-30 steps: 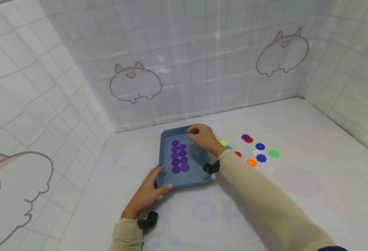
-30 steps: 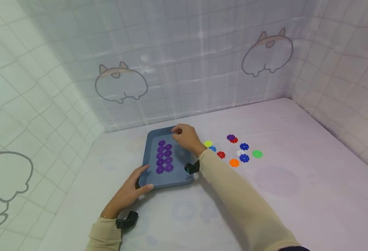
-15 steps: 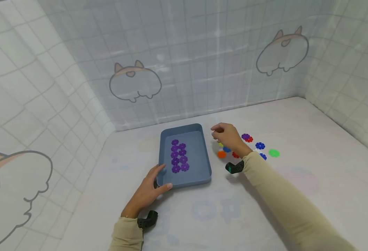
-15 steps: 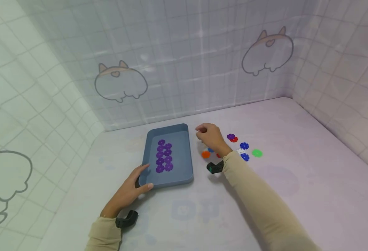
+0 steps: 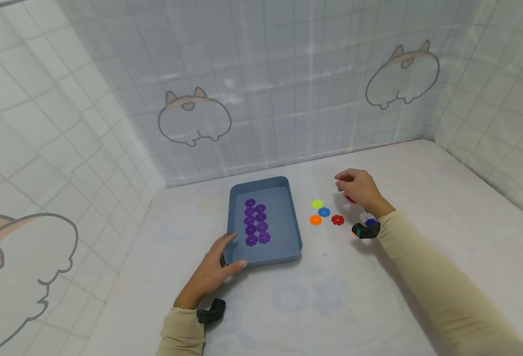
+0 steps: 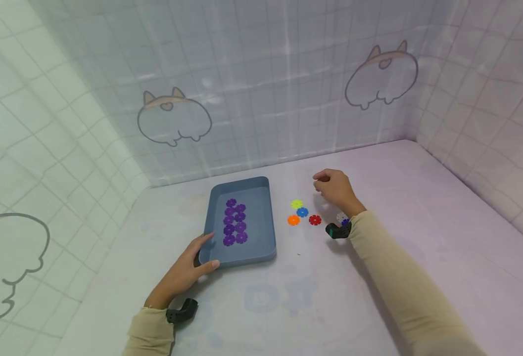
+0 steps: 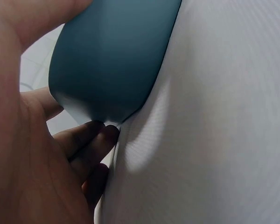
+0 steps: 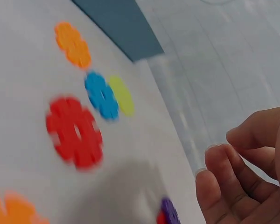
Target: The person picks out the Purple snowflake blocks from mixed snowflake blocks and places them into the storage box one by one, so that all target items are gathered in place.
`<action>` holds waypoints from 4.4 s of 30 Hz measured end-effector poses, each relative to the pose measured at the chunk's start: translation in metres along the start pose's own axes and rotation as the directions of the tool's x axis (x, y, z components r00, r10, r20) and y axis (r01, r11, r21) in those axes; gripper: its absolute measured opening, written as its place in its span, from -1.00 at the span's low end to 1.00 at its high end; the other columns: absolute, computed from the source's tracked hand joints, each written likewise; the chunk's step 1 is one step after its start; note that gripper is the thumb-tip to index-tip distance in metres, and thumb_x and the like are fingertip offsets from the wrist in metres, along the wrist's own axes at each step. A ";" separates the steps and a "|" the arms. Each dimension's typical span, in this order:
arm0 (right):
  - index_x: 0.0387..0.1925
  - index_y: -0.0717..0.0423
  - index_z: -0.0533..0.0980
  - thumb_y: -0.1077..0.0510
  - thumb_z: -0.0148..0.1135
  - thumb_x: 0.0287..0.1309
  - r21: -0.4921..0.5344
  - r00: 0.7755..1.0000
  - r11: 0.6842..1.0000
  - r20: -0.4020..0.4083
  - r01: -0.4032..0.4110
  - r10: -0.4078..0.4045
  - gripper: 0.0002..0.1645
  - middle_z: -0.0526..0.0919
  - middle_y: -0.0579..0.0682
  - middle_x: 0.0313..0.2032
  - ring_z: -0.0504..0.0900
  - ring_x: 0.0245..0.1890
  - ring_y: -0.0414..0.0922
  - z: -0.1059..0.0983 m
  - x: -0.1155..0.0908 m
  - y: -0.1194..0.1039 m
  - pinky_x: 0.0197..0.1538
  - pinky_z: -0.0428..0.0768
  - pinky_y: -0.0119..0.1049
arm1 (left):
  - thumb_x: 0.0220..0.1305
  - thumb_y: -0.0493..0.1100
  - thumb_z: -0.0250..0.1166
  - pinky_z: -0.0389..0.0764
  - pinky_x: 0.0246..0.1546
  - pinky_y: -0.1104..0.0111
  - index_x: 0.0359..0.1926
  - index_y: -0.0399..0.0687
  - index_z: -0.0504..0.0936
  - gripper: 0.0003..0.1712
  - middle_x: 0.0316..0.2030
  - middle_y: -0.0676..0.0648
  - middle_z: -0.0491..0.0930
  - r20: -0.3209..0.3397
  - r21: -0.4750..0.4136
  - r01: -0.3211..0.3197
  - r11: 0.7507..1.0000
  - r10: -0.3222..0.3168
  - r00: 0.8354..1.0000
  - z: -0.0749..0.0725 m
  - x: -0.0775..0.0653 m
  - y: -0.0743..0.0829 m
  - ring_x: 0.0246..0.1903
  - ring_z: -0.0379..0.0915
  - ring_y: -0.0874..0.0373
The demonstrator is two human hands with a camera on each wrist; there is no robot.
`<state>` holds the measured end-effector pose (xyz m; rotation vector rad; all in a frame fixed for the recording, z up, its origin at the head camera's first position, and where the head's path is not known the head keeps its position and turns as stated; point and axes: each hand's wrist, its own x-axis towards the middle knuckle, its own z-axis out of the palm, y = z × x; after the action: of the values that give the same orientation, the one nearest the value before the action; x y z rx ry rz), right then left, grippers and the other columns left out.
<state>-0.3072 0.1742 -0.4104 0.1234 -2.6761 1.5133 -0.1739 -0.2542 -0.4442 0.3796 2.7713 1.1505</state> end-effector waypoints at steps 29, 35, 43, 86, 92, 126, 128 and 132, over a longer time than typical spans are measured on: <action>0.23 0.16 0.52 0.00 0.14 0.42 -0.165 0.982 0.981 0.138 -0.105 0.129 -0.52 0.49 0.27 0.21 0.47 0.09 0.19 -0.028 0.000 0.037 0.21 0.45 0.18 | 0.27 0.27 0.34 0.01 0.39 -0.24 0.56 0.23 0.14 -0.05 0.56 -0.15 -0.07 -0.011 -0.014 0.014 1.000 -0.015 1.000 0.000 -0.002 0.002 0.51 -0.12 -0.18; 0.18 0.22 0.55 0.03 0.25 0.34 -0.246 0.979 0.967 0.168 -0.073 0.117 -0.52 0.55 0.29 0.13 0.46 0.08 0.21 -0.029 0.003 0.041 0.20 0.45 0.19 | 0.27 0.29 0.33 0.02 0.37 -0.26 0.56 0.21 0.13 -0.04 0.56 -0.15 -0.07 0.005 -0.014 0.009 1.000 -0.009 1.000 0.004 -0.001 0.004 0.51 -0.13 -0.19; 0.13 0.27 0.52 0.05 0.28 0.32 -0.248 0.982 0.967 0.158 -0.062 0.104 -0.53 0.55 0.29 0.07 0.47 0.03 0.21 -0.029 0.005 0.042 0.18 0.46 0.17 | 0.28 0.27 0.33 0.03 0.37 -0.26 0.56 0.24 0.13 -0.06 0.56 -0.14 -0.08 0.000 -0.005 0.017 1.000 -0.017 1.000 0.002 -0.001 0.006 0.51 -0.13 -0.19; 0.30 0.28 0.47 0.21 0.16 0.41 0.336 0.977 0.923 0.163 -0.186 0.138 -0.52 0.55 0.28 0.14 0.63 0.00 0.04 0.027 0.029 -0.009 -0.02 0.64 -0.38 | 0.26 0.32 0.33 0.05 0.37 -0.25 0.56 0.24 0.14 -0.04 0.56 -0.15 -0.06 -0.012 0.011 0.008 1.000 -0.008 1.000 0.003 -0.001 0.002 0.51 -0.11 -0.18; 0.29 0.30 0.46 0.26 0.17 0.38 0.408 0.977 0.901 0.199 -0.150 0.073 -0.51 0.60 0.27 0.08 0.63 0.04 0.12 0.055 0.032 -0.033 0.04 0.64 -0.29 | 0.27 0.28 0.33 0.03 0.38 -0.24 0.56 0.25 0.12 -0.05 0.56 -0.15 -0.06 -0.018 0.007 0.012 1.000 -0.012 1.000 0.003 -0.002 0.001 0.51 -0.11 -0.18; 0.15 0.33 0.57 0.37 0.15 0.27 0.301 0.955 0.952 0.263 0.054 -0.138 -0.58 0.71 0.14 -0.17 0.73 -0.14 0.13 0.146 0.039 -0.094 -0.09 0.70 -0.19 | 0.29 0.24 0.33 0.04 0.35 -0.29 0.57 0.11 0.13 -0.04 0.55 -0.23 -0.08 -0.022 0.015 0.011 1.000 -0.011 1.000 -0.006 -0.011 -0.002 0.50 -0.13 -0.26; 0.14 0.33 0.57 0.37 0.11 0.27 0.275 0.954 0.959 0.265 0.065 -0.141 -0.58 0.72 0.13 -0.20 0.74 -0.15 0.11 0.149 0.040 -0.096 -0.13 0.70 -0.24 | 0.29 0.24 0.33 0.04 0.35 -0.29 0.57 0.12 0.13 -0.04 0.55 -0.23 -0.08 -0.024 0.014 0.014 1.000 -0.014 1.000 -0.006 -0.011 -0.003 0.50 -0.13 -0.26; 0.14 0.32 0.58 0.37 0.11 0.26 0.215 0.953 0.972 0.263 0.094 -0.151 -0.58 0.74 0.09 -0.25 0.74 -0.21 0.06 0.153 0.041 -0.099 -0.19 0.69 -0.27 | 0.29 0.25 0.33 0.02 0.36 -0.28 0.56 0.14 0.13 -0.05 0.55 -0.22 -0.09 -0.026 0.008 0.025 1.000 -0.025 0.999 -0.005 -0.009 -0.002 0.50 -0.14 -0.25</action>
<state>-0.3402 -0.0091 -0.4007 0.5424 -2.6439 1.8433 -0.1663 -0.2618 -0.4420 0.3317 2.7956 1.1468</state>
